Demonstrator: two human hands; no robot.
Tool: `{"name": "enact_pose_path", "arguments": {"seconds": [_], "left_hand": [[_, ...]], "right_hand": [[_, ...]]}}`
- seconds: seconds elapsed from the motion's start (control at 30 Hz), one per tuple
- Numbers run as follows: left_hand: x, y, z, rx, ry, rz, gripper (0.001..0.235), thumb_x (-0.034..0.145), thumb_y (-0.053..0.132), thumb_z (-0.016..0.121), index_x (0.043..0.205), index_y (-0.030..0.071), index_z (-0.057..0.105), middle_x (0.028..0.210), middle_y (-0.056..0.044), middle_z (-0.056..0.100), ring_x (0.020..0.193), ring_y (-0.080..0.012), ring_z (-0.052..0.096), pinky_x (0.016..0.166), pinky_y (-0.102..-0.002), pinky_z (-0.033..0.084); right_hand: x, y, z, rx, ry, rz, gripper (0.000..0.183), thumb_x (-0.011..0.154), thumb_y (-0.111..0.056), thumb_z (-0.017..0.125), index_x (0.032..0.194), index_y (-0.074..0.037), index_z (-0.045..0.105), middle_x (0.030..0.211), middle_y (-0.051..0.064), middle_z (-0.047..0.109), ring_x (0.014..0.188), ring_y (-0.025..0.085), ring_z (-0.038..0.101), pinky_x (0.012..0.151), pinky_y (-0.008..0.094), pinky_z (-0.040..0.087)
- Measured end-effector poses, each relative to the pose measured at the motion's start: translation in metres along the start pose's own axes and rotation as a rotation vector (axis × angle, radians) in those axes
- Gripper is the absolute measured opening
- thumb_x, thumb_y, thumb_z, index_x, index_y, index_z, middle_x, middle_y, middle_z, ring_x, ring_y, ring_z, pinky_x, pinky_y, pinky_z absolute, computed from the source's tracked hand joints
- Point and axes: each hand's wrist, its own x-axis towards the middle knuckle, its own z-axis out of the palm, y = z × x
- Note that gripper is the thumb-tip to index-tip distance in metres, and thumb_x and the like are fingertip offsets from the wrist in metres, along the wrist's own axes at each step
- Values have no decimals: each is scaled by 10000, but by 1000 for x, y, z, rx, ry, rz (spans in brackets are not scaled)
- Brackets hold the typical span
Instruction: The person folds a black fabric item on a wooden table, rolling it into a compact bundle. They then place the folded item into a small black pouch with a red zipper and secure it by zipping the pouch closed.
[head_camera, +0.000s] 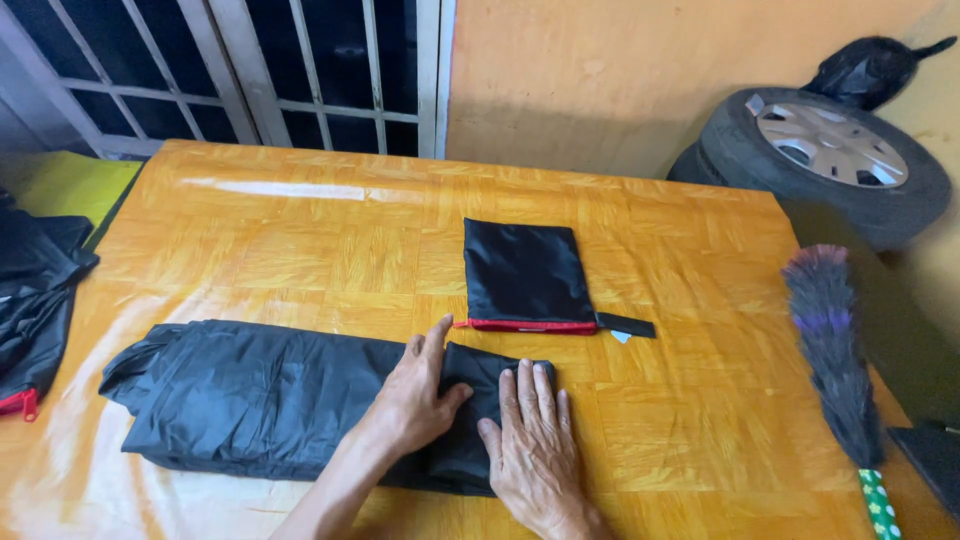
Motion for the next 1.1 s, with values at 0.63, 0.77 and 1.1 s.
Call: {"name": "enact_pose_path", "arguments": {"seconds": [0.63,0.77,1.1], "left_hand": [[5,2,73,753,292,513,736,1012,599,478,1575,133,384,1662,-81,339,1507,-438,256,1122,-688,234],[3,2,71,690,261,496,727,1018,585,494,1557,106,409,1658,-91,347,1529,-432,213,1150,-679,186],[2,-1,66,602,195,517,643,1037,466,471,1535,61,428,1651,-141,349,1529,-459,197,1156,-684,159]], "right_hand": [[-6,77,-10,97,248,214,731,912,-585,642,1432,-76,567,1505,309,480,1338,472,490,1121,512,388],[-8,75,-12,112,292,137,674,964,-499,608,1407,5,554,1533,289,474,1381,455,483,1171,487,381],[-4,78,-7,124,217,71,641,994,-450,581,1400,45,535,1528,268,487,1422,398,456,1173,468,356]]}}
